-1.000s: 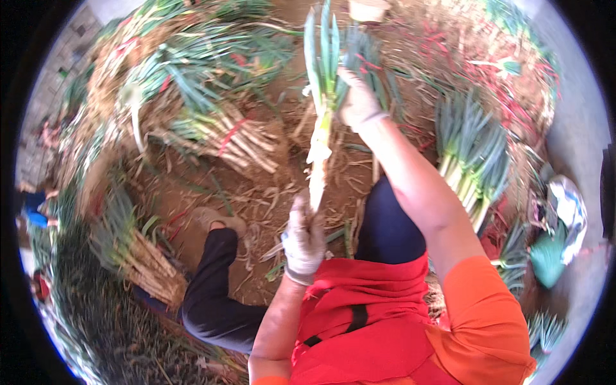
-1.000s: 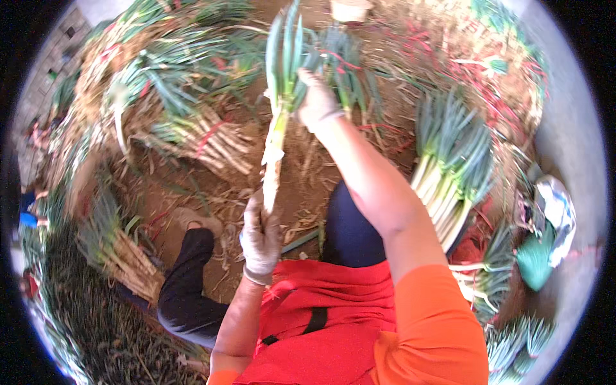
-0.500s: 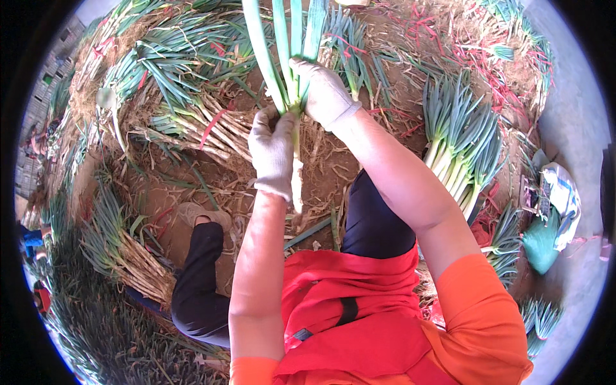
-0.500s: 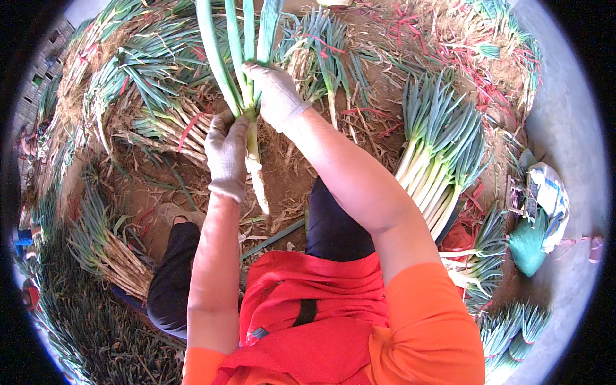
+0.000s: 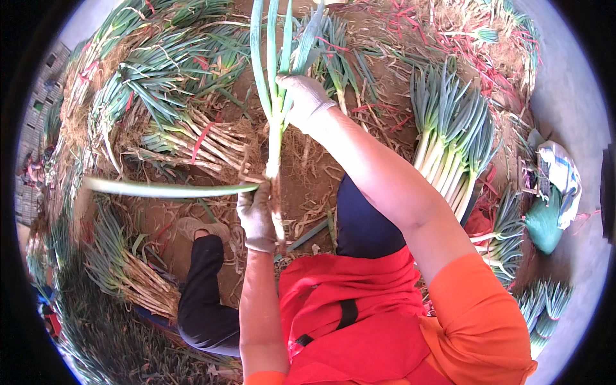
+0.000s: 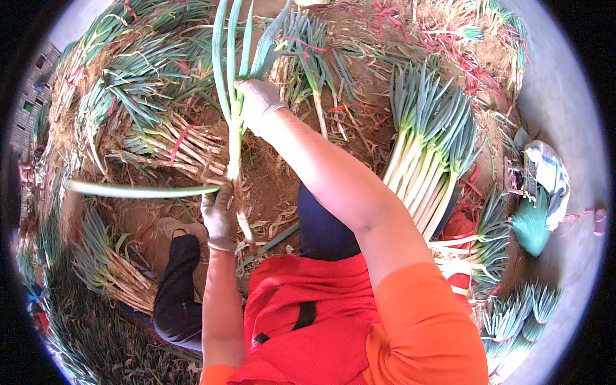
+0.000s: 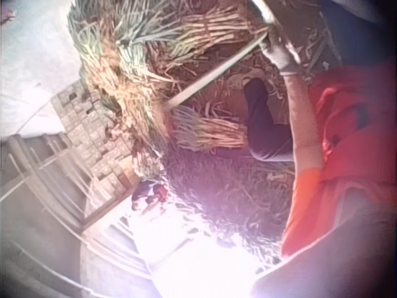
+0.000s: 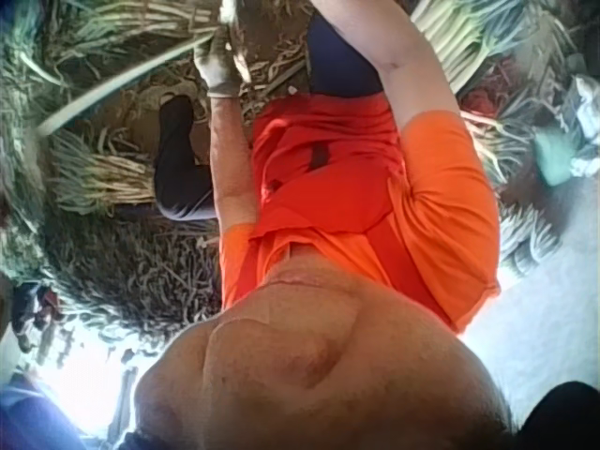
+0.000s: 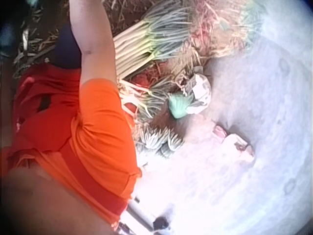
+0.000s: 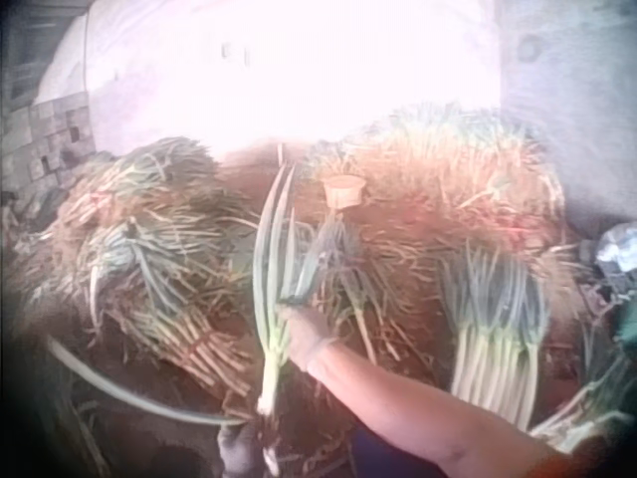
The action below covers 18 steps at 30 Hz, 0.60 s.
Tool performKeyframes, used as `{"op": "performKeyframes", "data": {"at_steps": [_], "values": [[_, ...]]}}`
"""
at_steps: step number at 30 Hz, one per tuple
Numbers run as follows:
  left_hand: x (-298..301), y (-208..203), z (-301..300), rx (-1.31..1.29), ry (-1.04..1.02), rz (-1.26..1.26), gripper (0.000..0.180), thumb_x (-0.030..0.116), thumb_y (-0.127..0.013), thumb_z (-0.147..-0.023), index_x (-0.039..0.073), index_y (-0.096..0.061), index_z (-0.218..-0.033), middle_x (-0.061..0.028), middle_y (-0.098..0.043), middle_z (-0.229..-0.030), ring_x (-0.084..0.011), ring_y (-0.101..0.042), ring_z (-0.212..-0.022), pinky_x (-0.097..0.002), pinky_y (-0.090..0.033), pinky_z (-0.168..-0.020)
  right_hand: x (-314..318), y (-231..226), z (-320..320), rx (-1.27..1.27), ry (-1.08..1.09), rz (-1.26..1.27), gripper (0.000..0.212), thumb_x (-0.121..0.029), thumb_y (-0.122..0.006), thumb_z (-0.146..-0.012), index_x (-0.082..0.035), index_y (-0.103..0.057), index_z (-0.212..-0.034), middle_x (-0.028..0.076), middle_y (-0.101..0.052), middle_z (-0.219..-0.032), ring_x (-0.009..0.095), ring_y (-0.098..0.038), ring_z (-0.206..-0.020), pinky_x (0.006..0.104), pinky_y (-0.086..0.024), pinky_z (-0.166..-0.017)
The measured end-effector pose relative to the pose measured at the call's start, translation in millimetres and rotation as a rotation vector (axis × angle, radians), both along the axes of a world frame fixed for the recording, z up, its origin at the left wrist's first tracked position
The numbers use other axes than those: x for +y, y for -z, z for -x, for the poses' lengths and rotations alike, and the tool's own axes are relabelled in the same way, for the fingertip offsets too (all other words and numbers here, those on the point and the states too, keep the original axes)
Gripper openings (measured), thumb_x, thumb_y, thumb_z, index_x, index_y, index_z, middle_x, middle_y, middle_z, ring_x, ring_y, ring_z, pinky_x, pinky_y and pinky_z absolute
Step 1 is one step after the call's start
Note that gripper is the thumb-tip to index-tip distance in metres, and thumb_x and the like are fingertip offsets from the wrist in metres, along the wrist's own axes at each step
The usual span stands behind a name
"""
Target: The person picks up individual leeks from a pile, peels off the outer layers of the white stalks by hand to reveal the clean surface, and then places the cleaned leeks onto another pile.
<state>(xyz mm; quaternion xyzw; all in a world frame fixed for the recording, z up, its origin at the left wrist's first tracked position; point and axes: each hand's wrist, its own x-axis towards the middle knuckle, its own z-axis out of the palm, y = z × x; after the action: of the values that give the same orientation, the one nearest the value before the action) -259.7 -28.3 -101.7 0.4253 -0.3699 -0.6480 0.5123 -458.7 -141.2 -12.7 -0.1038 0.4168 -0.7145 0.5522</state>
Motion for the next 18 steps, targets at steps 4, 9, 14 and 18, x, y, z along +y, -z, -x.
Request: {"op": "performKeyframes", "data": {"at_steps": [4, 9, 14, 18], "values": [[14, 18, -25, -0.053, 0.051, 0.072, 0.019, -0.005, -0.058, -0.089, 0.007, -0.065, -0.102, 0.0034, -0.061, -0.089, -0.0072, -0.054, -0.080, -0.0220, -0.043, -0.071, 15, -5, -17, 0.022, -0.060, -0.089, 0.014, -0.012, -0.065, -0.088, 0.000, -0.066, -0.093, 0.013, -0.062, -0.081, 0.025, -0.061, -0.068, 0.0425, -0.053, -0.056], [36, 23, -31, -0.125, -0.033, -0.135, 0.009, 0.004, -0.061, -0.090, 0.005, -0.065, -0.097, -0.0002, -0.063, -0.086, -0.0073, -0.055, -0.078, -0.0235, -0.044, -0.067, 10, 8, -14, 0.073, -0.071, -0.113, 0.014, -0.009, -0.065, -0.087, 0.001, -0.063, -0.097, 0.014, -0.062, -0.088, 0.027, -0.064, -0.079, 0.0444, -0.056, -0.070], [107, 200, -175, -1.089, -0.042, -0.120, 0.036, 0.026, -0.067, -0.086, -0.005, -0.062, -0.105, -0.0170, -0.064, -0.091, -0.0258, -0.057, -0.078, -0.0392, -0.046, -0.073, -3, -17, 16, 0.169, 0.137, 0.158, 0.021, -0.012, -0.059, -0.092, 0.002, -0.059, -0.106, 0.014, -0.062, -0.098, 0.028, -0.063, -0.091, 0.0448, -0.055, -0.085], [106, 178, -164, -0.714, 0.036, -0.719, 0.046, 0.023, -0.065, -0.084, -0.003, -0.056, -0.121, -0.0211, -0.066, -0.099, -0.0335, -0.063, -0.084, -0.0395, -0.048, -0.075, -7, 16, 77, 0.143, 0.334, 0.116, 0.024, -0.015, -0.061, -0.092, -0.004, -0.059, -0.114, 0.011, -0.065, -0.105, 0.025, -0.064, -0.093, 0.0439, -0.055, -0.081]]}}
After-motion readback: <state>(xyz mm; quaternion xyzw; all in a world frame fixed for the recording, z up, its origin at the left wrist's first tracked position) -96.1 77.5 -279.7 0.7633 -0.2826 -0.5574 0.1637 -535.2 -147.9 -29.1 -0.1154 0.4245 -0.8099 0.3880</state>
